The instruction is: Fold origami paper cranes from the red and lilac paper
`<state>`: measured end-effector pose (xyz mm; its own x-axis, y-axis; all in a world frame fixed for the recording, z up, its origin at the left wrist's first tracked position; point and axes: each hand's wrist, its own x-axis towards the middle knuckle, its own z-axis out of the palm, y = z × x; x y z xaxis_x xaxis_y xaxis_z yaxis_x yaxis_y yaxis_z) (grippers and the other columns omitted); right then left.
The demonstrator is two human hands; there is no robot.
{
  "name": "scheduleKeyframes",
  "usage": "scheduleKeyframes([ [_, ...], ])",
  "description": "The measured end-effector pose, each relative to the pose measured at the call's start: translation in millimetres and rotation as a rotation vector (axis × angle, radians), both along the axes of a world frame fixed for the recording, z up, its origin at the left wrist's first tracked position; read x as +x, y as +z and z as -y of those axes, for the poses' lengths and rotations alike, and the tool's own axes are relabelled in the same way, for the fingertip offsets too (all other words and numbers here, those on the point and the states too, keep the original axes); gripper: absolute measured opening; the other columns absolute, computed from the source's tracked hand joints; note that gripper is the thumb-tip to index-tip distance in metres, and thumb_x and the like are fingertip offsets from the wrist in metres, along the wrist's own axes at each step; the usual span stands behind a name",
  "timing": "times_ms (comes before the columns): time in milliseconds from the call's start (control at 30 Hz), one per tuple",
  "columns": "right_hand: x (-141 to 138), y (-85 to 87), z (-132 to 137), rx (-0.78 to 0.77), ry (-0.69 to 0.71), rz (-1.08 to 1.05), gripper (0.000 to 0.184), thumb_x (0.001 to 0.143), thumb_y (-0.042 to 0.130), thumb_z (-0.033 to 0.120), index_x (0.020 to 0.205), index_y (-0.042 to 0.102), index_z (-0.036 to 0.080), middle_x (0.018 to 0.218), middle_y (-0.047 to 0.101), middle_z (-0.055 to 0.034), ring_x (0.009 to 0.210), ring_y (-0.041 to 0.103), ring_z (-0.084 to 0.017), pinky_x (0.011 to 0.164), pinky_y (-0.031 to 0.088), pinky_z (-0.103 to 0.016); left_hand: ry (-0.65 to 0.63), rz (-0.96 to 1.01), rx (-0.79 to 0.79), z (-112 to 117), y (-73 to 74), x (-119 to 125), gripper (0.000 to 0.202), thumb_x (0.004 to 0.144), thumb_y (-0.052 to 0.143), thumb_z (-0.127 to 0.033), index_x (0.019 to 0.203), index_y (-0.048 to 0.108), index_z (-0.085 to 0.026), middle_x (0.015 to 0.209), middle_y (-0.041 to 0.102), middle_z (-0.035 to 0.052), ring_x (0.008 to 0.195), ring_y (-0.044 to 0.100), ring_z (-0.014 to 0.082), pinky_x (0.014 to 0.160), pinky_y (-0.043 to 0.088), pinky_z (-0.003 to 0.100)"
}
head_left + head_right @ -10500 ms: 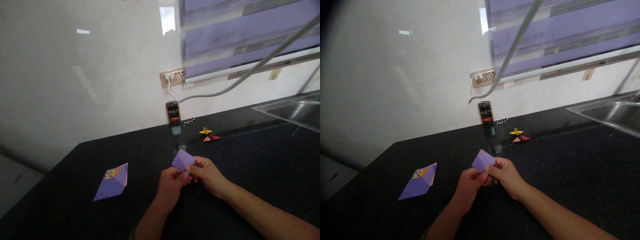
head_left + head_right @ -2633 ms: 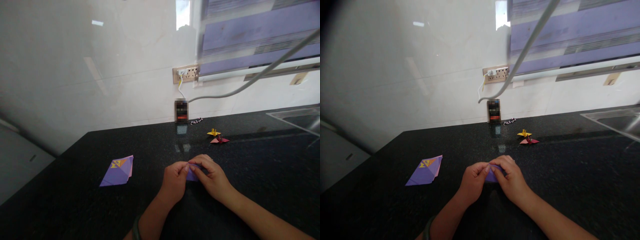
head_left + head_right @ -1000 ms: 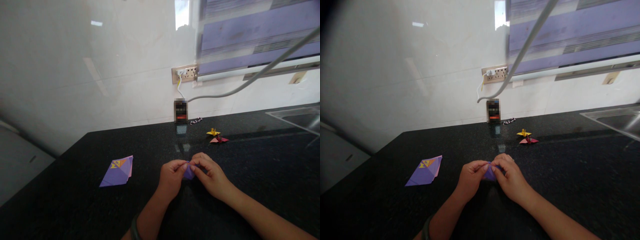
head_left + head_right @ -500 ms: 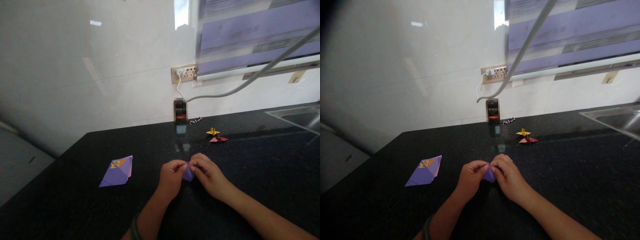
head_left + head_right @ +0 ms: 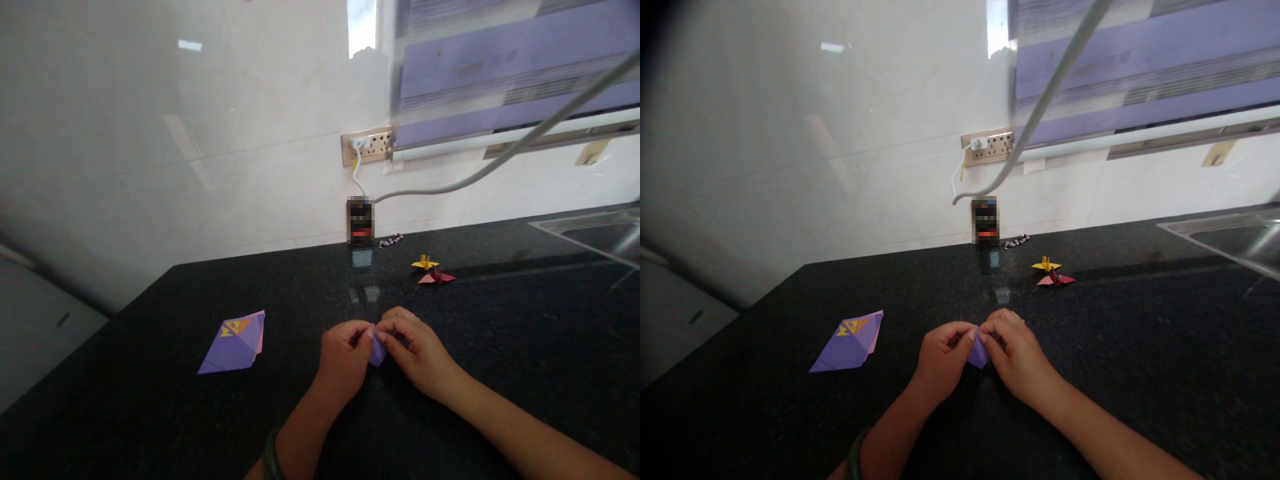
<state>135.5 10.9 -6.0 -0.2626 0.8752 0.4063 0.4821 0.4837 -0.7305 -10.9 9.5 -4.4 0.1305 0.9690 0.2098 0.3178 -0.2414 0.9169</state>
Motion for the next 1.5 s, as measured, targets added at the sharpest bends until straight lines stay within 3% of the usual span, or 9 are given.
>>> scheduleKeyframes([
  [100,-3.0,-4.1,-1.6,-0.145,-0.038,-0.143,0.006,0.077,0.050,0.021,0.082,0.053,0.019,0.076,0.053,-0.0019,0.070,0.052,-0.014,0.063,0.043,-0.027,-0.002,0.050,-0.025,0.0,-0.6,0.4,0.018,0.077,0.047,-0.025,0.076,0.063,-0.017,0.067,0.061,0.0027,0.060,0.054,0.0131,0.053,0.041,0.022],
  [167,-4.8,-6.6,-3.4,-0.282,-0.041,-0.284,0.018,0.074,0.054,0.024,0.090,0.049,0.019,0.074,0.053,-0.0005,0.066,0.052,-0.013,0.058,0.044,-0.025,-0.013,0.093,-0.051,-0.4,-1.5,0.8,0.018,0.077,0.047,-0.025,0.076,0.063,-0.016,0.066,0.061,0.0023,0.058,0.053,0.0126,0.051,0.040,0.022],
  [333,-5.8,-7.8,-6.4,-0.449,0.031,-0.377,0.014,0.069,0.058,0.029,0.073,0.053,0.017,0.064,0.053,0.0018,0.057,0.050,-0.011,0.053,0.041,-0.022,-0.024,0.101,-0.012,-0.4,-0.8,1.5,0.018,0.078,0.046,-0.023,0.079,0.063,-0.015,0.072,0.060,0.0035,0.064,0.055,0.0134,0.057,0.042,0.023],
  [500,-6.4,-8.9,-4.1,-0.492,0.013,-0.306,0.014,0.068,0.058,0.028,0.063,0.053,0.015,0.056,0.049,0.0034,0.050,0.044,-0.009,0.046,0.034,-0.020,0.030,0.009,0.132,0.7,0.5,3.4,0.014,0.075,0.049,-0.017,0.072,0.063,-0.015,0.075,0.055,0.0037,0.072,0.053,0.0141,0.061,0.042,0.024],
  [833,-7.6,-5.2,0.2,-0.565,0.040,-0.333,0.018,0.070,0.055,0.026,0.058,0.051,0.014,0.050,0.041,0.0051,0.046,0.035,-0.007,0.043,0.027,-0.019,0.085,-0.017,0.169,4.4,0.6,7.7,0.012,0.076,0.048,-0.015,0.070,0.059,-0.016,0.074,0.053,0.0021,0.071,0.052,0.0130,0.060,0.041,0.024],
  [1033,-6.8,-3.4,0.3,-0.566,0.100,-0.366,0.020,0.074,0.052,0.031,0.062,0.052,0.015,0.053,0.042,0.0043,0.048,0.037,-0.007,0.046,0.029,-0.019,0.101,0.029,0.142,3.8,1.1,7.1,0.012,0.076,0.049,-0.017,0.070,0.059,-0.015,0.073,0.053,0.0023,0.070,0.052,0.0130,0.059,0.041,0.023],
  [1233,-6.8,-1.7,-0.6,-0.524,0.051,-0.439,0.025,0.075,0.051,0.039,0.066,0.054,0.016,0.057,0.046,0.0028,0.050,0.040,-0.009,0.048,0.033,-0.020,0.085,0.100,0.073,1.3,-6.4,5.0,0.014,0.076,0.050,-0.023,0.071,0.061,-0.015,0.072,0.054,0.0025,0.067,0.053,0.0134,0.058,0.041,0.023],
  [1500,-10.1,-6.4,0.5,-0.641,0.047,-0.500,0.020,0.068,0.059,0.032,0.060,0.051,0.015,0.052,0.045,0.0046,0.046,0.038,-0.007,0.044,0.029,-0.019,0.112,0.187,-0.026,-0.5,-5.6,3.2,0.014,0.074,0.052,-0.024,0.072,0.061,-0.014,0.074,0.058,0.0042,0.071,0.054,0.0151,0.063,0.042,0.025],
])
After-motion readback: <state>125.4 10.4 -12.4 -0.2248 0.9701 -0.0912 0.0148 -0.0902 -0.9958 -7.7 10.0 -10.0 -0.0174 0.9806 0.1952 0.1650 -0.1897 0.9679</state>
